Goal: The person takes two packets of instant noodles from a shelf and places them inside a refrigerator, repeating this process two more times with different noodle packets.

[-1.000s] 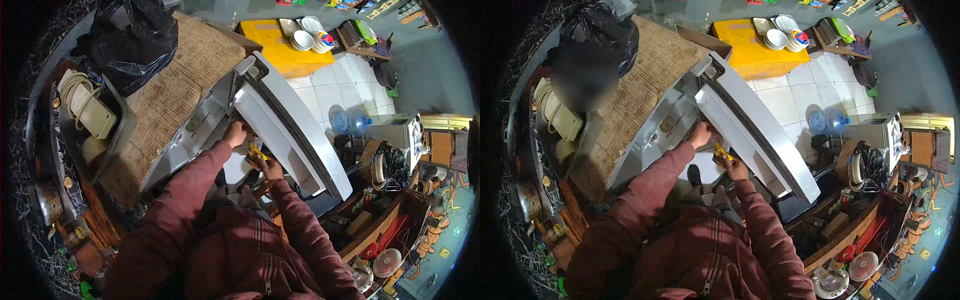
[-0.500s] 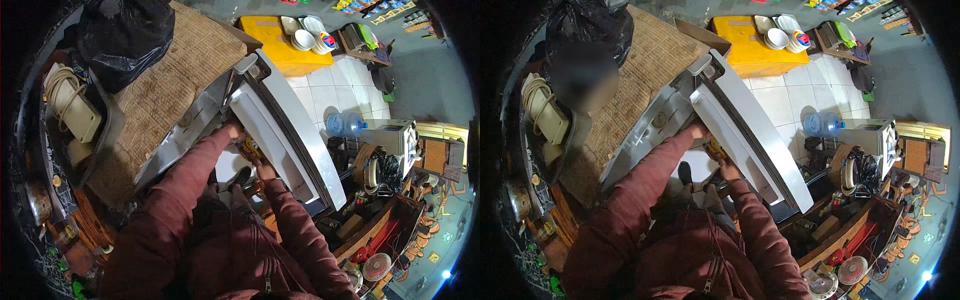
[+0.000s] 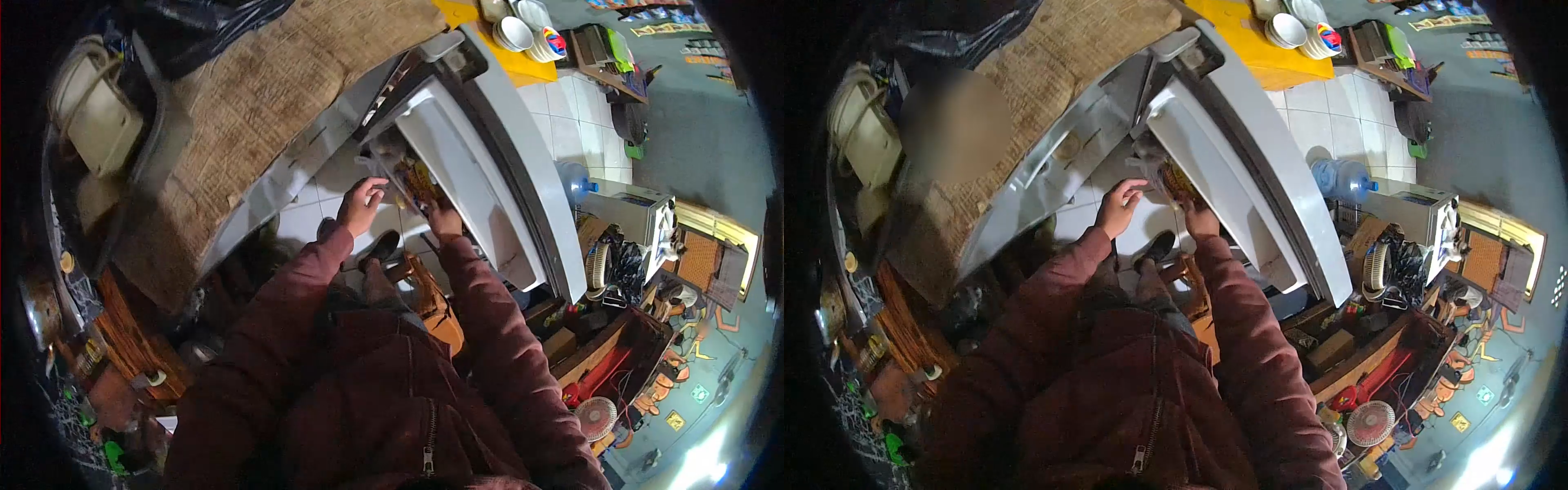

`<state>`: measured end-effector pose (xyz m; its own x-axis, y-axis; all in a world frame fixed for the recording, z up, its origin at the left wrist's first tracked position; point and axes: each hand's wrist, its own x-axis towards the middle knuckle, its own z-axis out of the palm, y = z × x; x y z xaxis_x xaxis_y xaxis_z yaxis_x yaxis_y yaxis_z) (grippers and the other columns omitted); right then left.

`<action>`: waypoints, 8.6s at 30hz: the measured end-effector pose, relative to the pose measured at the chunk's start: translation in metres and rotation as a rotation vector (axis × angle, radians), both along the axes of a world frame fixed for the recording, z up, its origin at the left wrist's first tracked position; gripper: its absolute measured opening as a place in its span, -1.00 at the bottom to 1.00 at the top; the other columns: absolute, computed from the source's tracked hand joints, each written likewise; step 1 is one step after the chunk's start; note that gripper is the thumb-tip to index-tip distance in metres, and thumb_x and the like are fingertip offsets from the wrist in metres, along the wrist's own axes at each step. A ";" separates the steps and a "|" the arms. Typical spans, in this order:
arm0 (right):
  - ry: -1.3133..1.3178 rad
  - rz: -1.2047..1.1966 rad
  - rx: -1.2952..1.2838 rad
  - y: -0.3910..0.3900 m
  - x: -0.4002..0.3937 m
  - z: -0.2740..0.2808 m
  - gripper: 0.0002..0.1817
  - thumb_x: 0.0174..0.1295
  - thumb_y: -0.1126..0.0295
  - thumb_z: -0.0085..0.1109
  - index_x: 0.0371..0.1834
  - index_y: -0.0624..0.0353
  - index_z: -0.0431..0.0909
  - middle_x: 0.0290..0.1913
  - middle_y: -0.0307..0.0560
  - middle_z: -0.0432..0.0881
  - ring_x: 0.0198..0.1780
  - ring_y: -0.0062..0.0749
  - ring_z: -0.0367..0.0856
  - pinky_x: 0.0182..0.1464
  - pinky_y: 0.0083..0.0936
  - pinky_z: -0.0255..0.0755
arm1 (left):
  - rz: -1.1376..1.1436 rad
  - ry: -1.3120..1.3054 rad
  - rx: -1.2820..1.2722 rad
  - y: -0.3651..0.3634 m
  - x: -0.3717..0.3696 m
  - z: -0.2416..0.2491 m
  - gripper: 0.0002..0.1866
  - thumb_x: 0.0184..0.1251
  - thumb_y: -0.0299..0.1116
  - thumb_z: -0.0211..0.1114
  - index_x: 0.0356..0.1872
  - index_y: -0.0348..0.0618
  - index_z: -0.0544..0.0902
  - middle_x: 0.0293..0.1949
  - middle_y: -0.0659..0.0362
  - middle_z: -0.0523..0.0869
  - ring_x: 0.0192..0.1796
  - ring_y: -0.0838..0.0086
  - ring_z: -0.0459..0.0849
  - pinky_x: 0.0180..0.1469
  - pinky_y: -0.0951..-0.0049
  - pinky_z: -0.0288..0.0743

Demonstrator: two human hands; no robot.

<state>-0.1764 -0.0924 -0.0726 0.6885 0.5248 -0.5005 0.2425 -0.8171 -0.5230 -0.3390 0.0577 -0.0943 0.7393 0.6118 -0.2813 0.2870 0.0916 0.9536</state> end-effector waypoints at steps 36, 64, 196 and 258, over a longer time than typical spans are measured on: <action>-0.296 0.177 0.840 -0.019 -0.011 0.283 -0.70 0.22 0.37 0.28 0.03 0.10 0.59 0.21 0.03 0.55 0.28 -0.04 0.47 0.38 -0.10 0.19 | -0.029 -0.352 -0.018 -0.019 -0.008 0.211 -0.73 0.47 -0.40 0.19 0.10 -0.26 0.59 0.08 0.18 0.66 0.01 0.56 0.63 0.11 0.51 0.45; 0.241 0.434 1.017 -0.021 -0.070 0.252 -0.79 0.20 0.51 0.28 -0.08 0.20 0.60 0.18 0.07 0.55 0.26 -0.12 0.48 0.30 -0.32 0.29 | 0.211 -0.219 0.127 -0.102 -0.080 0.265 -0.74 0.43 -0.46 0.22 0.08 -0.27 0.59 0.12 0.12 0.66 0.13 0.48 0.62 0.24 0.41 0.42; -0.549 0.180 1.335 -0.166 1.054 0.514 -0.69 0.24 0.52 0.23 0.06 0.33 0.53 0.08 0.00 0.60 0.05 -0.36 0.59 0.14 -0.44 0.45 | -0.542 -0.740 0.964 -0.040 1.028 0.528 -0.86 0.14 -0.51 0.39 -0.26 -0.21 0.68 -0.23 0.07 0.76 -0.15 0.25 0.73 -0.05 0.36 0.54; -1.279 0.486 0.216 0.031 1.417 0.822 -0.40 0.13 0.10 0.26 0.31 -0.13 0.52 0.33 0.00 0.49 0.27 -0.11 0.53 0.27 -0.27 0.41 | -0.290 0.442 1.847 0.028 1.480 0.915 -0.79 0.22 -0.46 0.23 -0.13 -0.22 0.67 -0.23 0.05 0.77 -0.19 0.26 0.73 -0.10 0.30 0.56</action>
<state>1.2404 -0.0618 0.7495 0.3302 0.8271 0.4549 0.8785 -0.4456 0.1724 1.1414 0.0856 0.8211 0.9266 0.2155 0.3082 0.3183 -0.8858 -0.3378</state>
